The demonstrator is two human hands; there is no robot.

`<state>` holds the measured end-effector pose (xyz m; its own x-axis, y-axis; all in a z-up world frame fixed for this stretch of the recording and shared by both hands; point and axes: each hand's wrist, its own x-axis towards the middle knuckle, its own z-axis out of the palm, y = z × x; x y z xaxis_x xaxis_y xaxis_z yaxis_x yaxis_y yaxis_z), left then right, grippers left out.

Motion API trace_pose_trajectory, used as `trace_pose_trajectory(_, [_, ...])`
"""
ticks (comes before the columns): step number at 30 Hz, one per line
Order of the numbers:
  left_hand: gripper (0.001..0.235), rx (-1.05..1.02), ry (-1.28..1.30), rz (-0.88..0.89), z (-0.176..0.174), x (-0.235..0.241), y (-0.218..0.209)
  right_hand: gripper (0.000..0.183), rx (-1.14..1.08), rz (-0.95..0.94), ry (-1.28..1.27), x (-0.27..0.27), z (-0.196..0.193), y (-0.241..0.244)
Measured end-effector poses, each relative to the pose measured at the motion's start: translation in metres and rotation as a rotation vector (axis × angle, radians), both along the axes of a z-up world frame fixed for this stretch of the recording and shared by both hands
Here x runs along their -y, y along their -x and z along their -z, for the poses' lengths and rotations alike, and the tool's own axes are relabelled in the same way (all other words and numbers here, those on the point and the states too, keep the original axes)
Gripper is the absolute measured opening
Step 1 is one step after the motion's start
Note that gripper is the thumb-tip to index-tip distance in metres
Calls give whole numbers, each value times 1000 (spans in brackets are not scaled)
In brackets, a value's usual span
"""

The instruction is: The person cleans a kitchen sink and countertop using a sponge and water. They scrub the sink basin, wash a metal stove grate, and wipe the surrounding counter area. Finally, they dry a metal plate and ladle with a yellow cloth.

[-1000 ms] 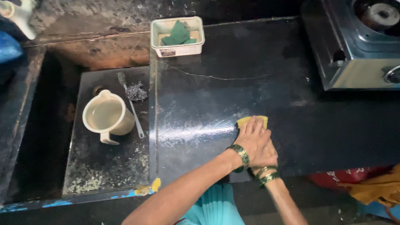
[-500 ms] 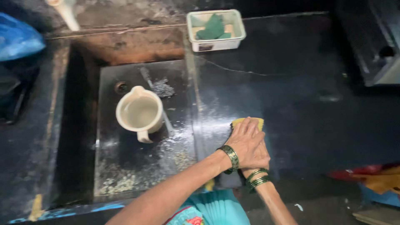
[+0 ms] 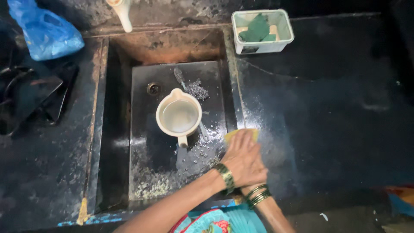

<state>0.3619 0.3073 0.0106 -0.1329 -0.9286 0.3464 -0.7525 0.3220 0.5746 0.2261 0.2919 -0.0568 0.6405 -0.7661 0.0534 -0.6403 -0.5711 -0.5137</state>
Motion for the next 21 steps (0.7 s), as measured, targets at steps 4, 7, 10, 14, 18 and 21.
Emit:
trace_pose_trajectory(4, [65, -43, -200, -143, -26, 7, -12, 54, 116, -86, -252, 12, -4, -18])
trace_pose_trajectory(7, [59, -154, -147, -225, -44, 25, -28, 51, 315, -121, -395, 33, -24, -36])
trace_pose_trajectory(10, [60, -83, 50, -346, -66, 35, -66, 50, 590, 146, -646, 73, -70, -63])
trace_pose_trajectory(14, [76, -196, 76, -549, -77, 43, -113, 48, 641, 1, -273, 111, -127, -106])
trace_pose_trajectory(18, [70, -1352, -281, -642, -63, 66, -159, 51, 661, -295, -184, 100, -148, -170])
trace_pose_trajectory(21, [56, -1627, -49, -504, -48, 67, -207, 36, 520, -524, -143, 107, -166, -212])
